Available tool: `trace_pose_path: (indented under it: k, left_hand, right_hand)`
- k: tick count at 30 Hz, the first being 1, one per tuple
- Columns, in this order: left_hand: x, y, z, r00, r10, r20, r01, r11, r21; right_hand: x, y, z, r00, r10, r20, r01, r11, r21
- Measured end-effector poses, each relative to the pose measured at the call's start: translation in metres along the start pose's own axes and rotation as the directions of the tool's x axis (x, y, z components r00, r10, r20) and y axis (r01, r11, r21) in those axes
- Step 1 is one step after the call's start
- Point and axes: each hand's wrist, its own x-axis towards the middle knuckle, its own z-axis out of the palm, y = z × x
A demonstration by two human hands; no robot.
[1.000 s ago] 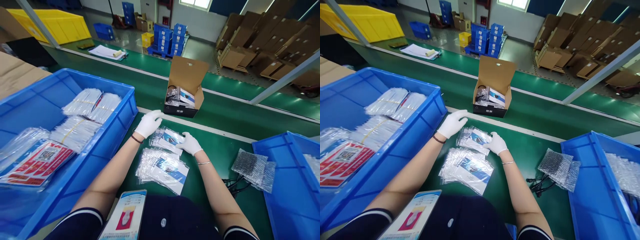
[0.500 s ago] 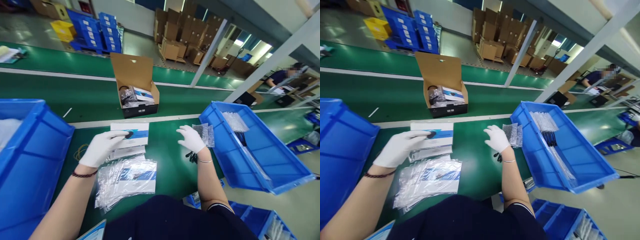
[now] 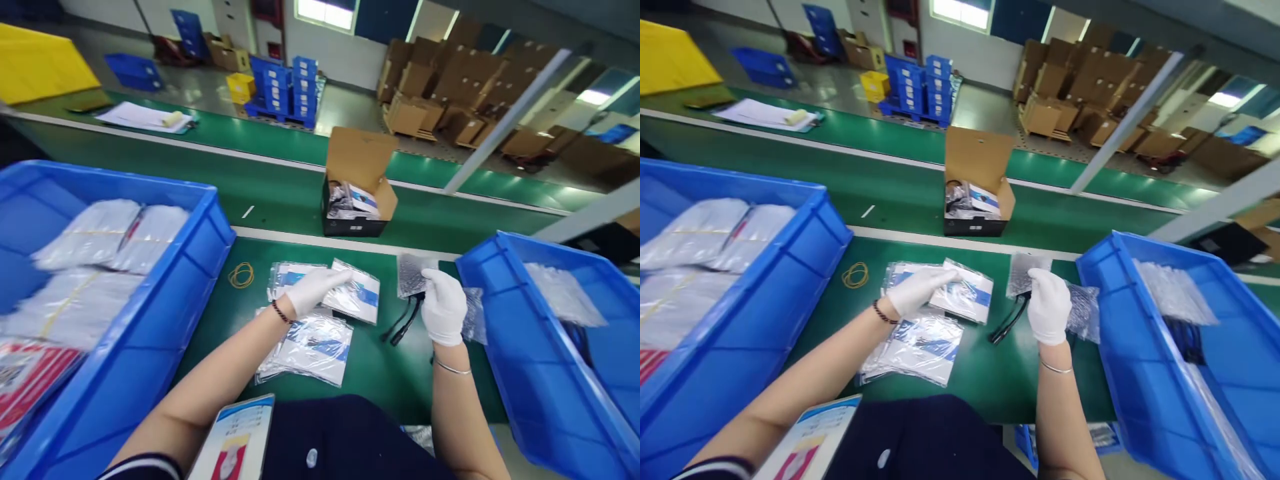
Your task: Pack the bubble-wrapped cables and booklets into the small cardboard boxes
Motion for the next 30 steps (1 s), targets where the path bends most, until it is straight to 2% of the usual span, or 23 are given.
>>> trace_pose_path:
  k: [2, 4, 6, 8, 10, 12, 16, 19, 30]
  left_hand:
    - [0.004, -0.004, 0.009, 0.999, -0.035, -0.012, 0.033, 0.987, -0.16]
    - [0.005, -0.005, 0.012, 0.997, -0.028, -0.076, 0.002, 0.947, -0.322]
    - [0.002, -0.003, 0.009, 0.992, -0.026, -0.127, -0.035, 0.891, -0.452]
    - [-0.003, -0.001, 0.001, 0.986, -0.018, -0.164, -0.061, 0.882, -0.466]
    - [-0.007, 0.001, -0.009, 0.98, 0.006, -0.197, -0.09, 0.902, -0.422]
    - [-0.009, 0.001, -0.018, 0.978, 0.035, -0.206, -0.105, 0.935, -0.34]
    - [-0.007, 0.001, -0.026, 0.977, 0.074, -0.2, -0.115, 0.973, -0.2]
    - [-0.004, 0.002, -0.024, 0.979, 0.092, -0.181, -0.12, 0.981, -0.152]
    - [-0.001, 0.004, -0.022, 0.989, 0.068, -0.132, -0.099, 0.964, -0.247]
  right_hand:
    - [0.011, -0.037, 0.015, 0.995, -0.103, -0.001, 0.102, 0.98, 0.169]
    - [0.021, -0.072, 0.028, 0.984, -0.158, 0.077, 0.129, 0.946, 0.299]
    - [0.03, -0.098, 0.039, 0.981, -0.097, 0.17, 0.029, 0.929, 0.368]
    - [0.039, -0.112, 0.048, 0.968, 0.035, 0.249, -0.139, 0.901, 0.412]
    - [0.046, -0.117, 0.054, 0.934, 0.128, 0.334, -0.283, 0.834, 0.473]
    - [0.051, -0.116, 0.058, 0.895, 0.16, 0.416, -0.383, 0.753, 0.535]
    - [0.052, -0.111, 0.059, 0.837, 0.2, 0.509, -0.51, 0.621, 0.595]
    - [0.051, -0.108, 0.057, 0.833, 0.212, 0.511, -0.531, 0.565, 0.631]
    - [0.052, -0.112, 0.048, 0.802, 0.267, 0.534, -0.589, 0.502, 0.634]
